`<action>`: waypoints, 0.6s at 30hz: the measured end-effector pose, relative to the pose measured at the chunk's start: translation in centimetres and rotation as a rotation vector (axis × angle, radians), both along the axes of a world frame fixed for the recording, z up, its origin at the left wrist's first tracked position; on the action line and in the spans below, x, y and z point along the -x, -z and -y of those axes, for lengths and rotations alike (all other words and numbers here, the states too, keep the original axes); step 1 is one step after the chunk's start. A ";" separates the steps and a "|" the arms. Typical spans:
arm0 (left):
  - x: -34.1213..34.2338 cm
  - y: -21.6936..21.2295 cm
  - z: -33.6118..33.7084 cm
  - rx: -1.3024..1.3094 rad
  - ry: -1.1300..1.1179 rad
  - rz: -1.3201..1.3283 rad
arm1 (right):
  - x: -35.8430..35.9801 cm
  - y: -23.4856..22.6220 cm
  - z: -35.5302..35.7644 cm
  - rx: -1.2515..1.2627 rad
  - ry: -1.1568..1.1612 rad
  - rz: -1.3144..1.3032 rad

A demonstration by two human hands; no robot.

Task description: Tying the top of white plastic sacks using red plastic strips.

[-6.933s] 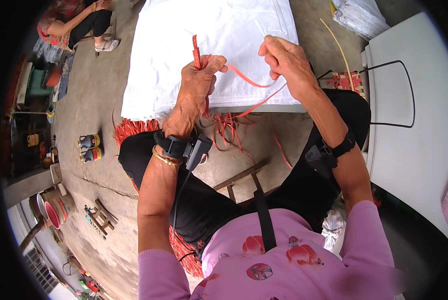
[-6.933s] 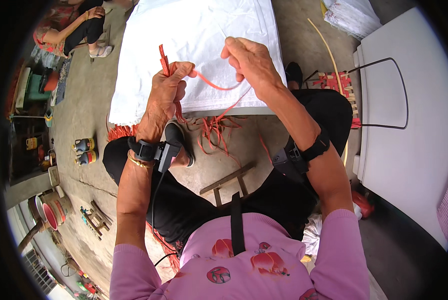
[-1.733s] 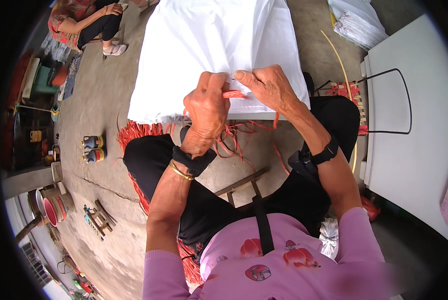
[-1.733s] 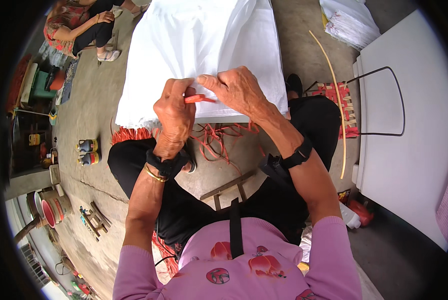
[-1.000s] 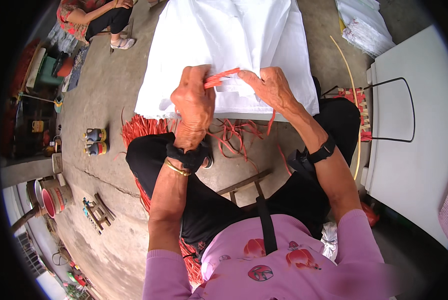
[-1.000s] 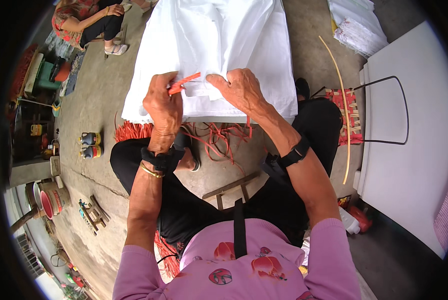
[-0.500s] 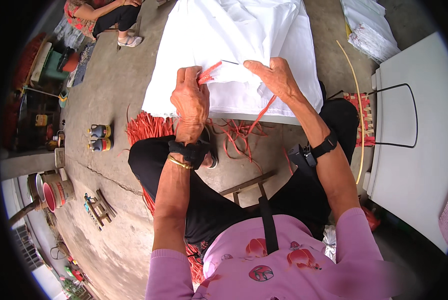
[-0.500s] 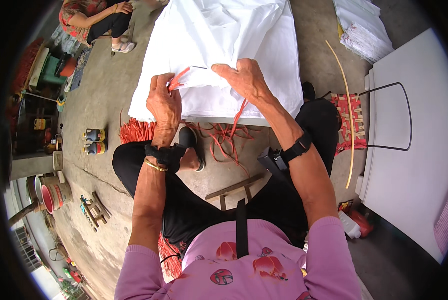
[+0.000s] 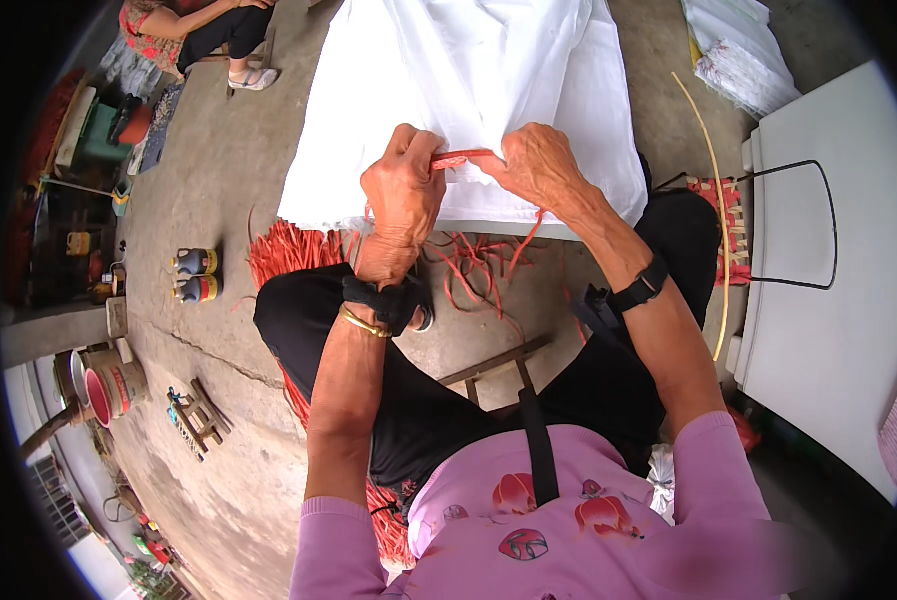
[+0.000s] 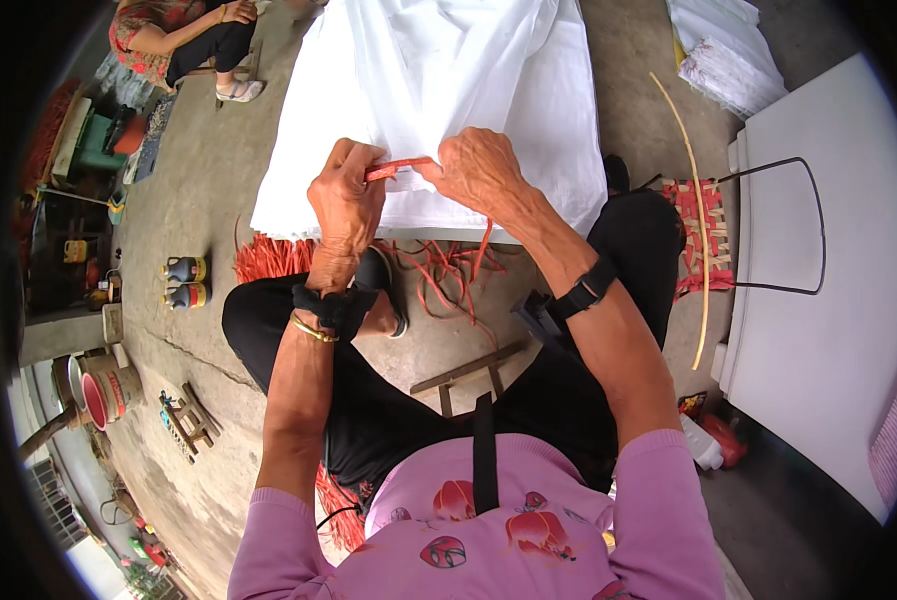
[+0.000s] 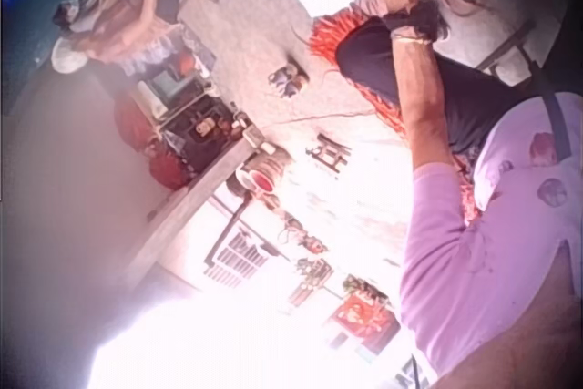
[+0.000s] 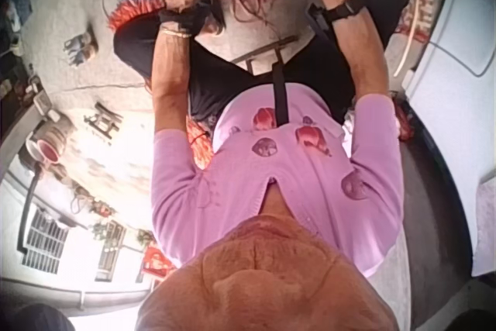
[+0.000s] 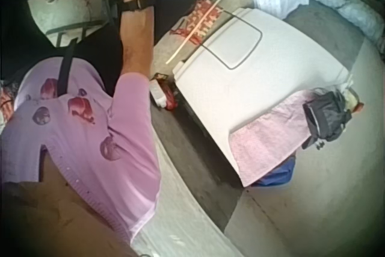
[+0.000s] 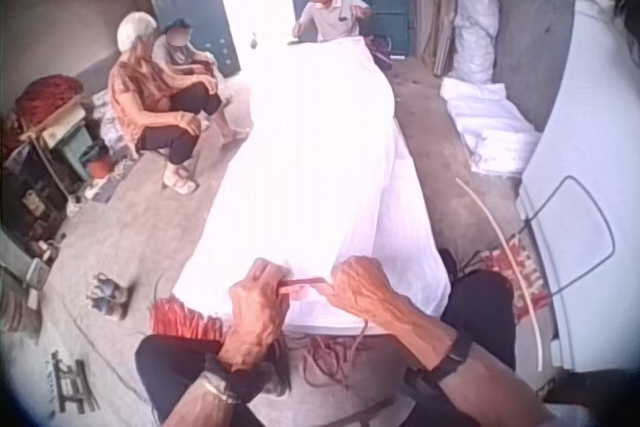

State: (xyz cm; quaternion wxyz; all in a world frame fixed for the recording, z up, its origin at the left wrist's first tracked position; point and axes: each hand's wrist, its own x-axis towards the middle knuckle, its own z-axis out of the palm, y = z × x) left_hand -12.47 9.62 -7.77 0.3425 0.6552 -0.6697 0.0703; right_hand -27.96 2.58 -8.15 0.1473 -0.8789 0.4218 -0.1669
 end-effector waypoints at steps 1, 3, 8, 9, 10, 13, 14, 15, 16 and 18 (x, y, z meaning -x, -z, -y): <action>0.8 0.5 0.8 0.054 0.040 -0.023 | -0.2 1.1 0.3 -0.001 0.009 -0.001; 2.2 1.1 1.6 0.102 0.075 -0.018 | -0.8 2.7 0.9 0.144 -0.058 0.185; 1.0 -0.6 0.7 0.157 0.007 -0.004 | -0.1 0.5 0.6 -0.055 0.041 0.110; 0.8 -1.3 0.1 0.145 -0.009 -0.009 | 0.4 0.1 0.6 -0.124 0.070 0.140; 0.5 -1.7 -0.4 0.133 -0.026 -0.015 | 0.6 0.2 0.7 -0.122 0.068 0.142; 0.1 -1.8 -0.7 0.175 -0.019 -0.009 | 1.0 1.0 1.1 -0.319 0.095 0.503; 0.1 -1.7 -0.7 0.205 -0.022 -0.011 | 1.2 1.2 1.2 -0.318 0.094 0.502; 0.0 -1.4 -0.7 0.205 -0.023 -0.011 | 1.1 0.3 1.0 -0.393 0.119 0.515; 0.1 -1.2 -0.8 0.187 -0.012 -0.011 | 0.9 -0.2 0.8 -0.467 0.144 0.528; 0.9 -0.8 -0.4 0.184 0.031 -0.045 | -0.1 0.6 0.5 -0.529 0.154 0.621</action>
